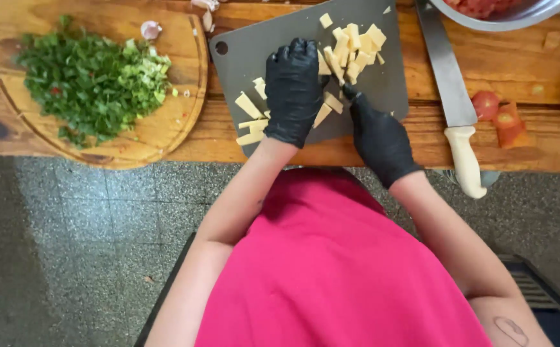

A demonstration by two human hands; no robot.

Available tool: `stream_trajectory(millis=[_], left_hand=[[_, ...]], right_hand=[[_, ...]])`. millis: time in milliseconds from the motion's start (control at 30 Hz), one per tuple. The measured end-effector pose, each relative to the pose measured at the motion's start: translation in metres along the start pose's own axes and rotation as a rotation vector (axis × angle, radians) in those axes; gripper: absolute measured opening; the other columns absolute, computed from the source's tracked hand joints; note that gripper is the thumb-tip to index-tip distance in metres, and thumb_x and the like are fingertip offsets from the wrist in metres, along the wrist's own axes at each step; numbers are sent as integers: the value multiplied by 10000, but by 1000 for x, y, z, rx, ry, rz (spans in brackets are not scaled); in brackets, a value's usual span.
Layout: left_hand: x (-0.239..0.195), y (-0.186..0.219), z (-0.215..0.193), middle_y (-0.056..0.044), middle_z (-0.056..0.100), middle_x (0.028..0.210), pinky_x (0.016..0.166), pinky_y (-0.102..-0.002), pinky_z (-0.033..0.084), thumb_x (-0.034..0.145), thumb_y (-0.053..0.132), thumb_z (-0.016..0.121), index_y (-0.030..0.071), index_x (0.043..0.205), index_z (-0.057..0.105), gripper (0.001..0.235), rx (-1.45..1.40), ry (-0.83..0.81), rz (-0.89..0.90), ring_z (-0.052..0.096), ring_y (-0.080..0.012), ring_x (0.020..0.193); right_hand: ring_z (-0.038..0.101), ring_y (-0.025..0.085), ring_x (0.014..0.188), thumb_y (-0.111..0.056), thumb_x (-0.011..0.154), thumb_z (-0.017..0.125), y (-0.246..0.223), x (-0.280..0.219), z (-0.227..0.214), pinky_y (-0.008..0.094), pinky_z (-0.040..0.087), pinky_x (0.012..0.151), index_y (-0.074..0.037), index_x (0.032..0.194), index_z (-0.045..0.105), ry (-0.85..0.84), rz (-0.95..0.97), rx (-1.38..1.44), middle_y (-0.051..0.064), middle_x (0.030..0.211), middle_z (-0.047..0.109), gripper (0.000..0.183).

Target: Dice a slice of cheese into small cubes on a cutting board

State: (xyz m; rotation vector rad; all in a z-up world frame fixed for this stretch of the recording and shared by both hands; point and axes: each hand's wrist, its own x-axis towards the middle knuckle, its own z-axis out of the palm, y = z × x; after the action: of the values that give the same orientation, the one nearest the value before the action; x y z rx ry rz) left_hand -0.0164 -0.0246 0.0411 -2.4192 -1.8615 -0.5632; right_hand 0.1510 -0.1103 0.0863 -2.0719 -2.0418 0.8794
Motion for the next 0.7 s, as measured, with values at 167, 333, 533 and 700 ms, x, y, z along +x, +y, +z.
stream_trajectory(millis=[167, 333, 533, 700], left_hand=[[0, -8, -13, -87, 654, 1069, 831, -482, 475, 683, 613, 866, 142, 1263, 556, 809, 53, -116, -26, 608, -328, 998], [3, 1, -16, -61, 606, 1001, 757, -497, 467, 717, 643, 791, 188, 1004, 663, 553, 168, -179, -81, 568, -311, 955], [5, -2, 8, -71, 619, 891, 703, -442, 407, 756, 723, 742, 162, 945, 658, 597, 202, -55, 59, 580, -308, 834], [7, 1, 4, -58, 643, 939, 715, -453, 475, 727, 683, 821, 156, 1005, 680, 613, 133, -56, 21, 619, -302, 882]], right_hand=[[651, 526, 928, -145, 1078, 513, 38, 17, 13, 517, 464, 705, -211, 1525, 509, 124, -188, 235, 313, 972, 714, 451], [656, 377, 1233, -1, 1023, 492, 18, 1, 7, 432, 490, 1007, -122, 1537, 452, 164, -334, 351, 191, 1409, 644, 530], [645, 465, 638, -187, 1122, 507, 6, -5, 23, 571, 441, 519, -180, 1519, 517, 388, -227, -83, 194, 837, 733, 397], [640, 477, 647, -129, 1053, 512, 4, -7, 21, 599, 450, 536, -288, 1605, 429, 309, -125, -111, 178, 840, 708, 580]])
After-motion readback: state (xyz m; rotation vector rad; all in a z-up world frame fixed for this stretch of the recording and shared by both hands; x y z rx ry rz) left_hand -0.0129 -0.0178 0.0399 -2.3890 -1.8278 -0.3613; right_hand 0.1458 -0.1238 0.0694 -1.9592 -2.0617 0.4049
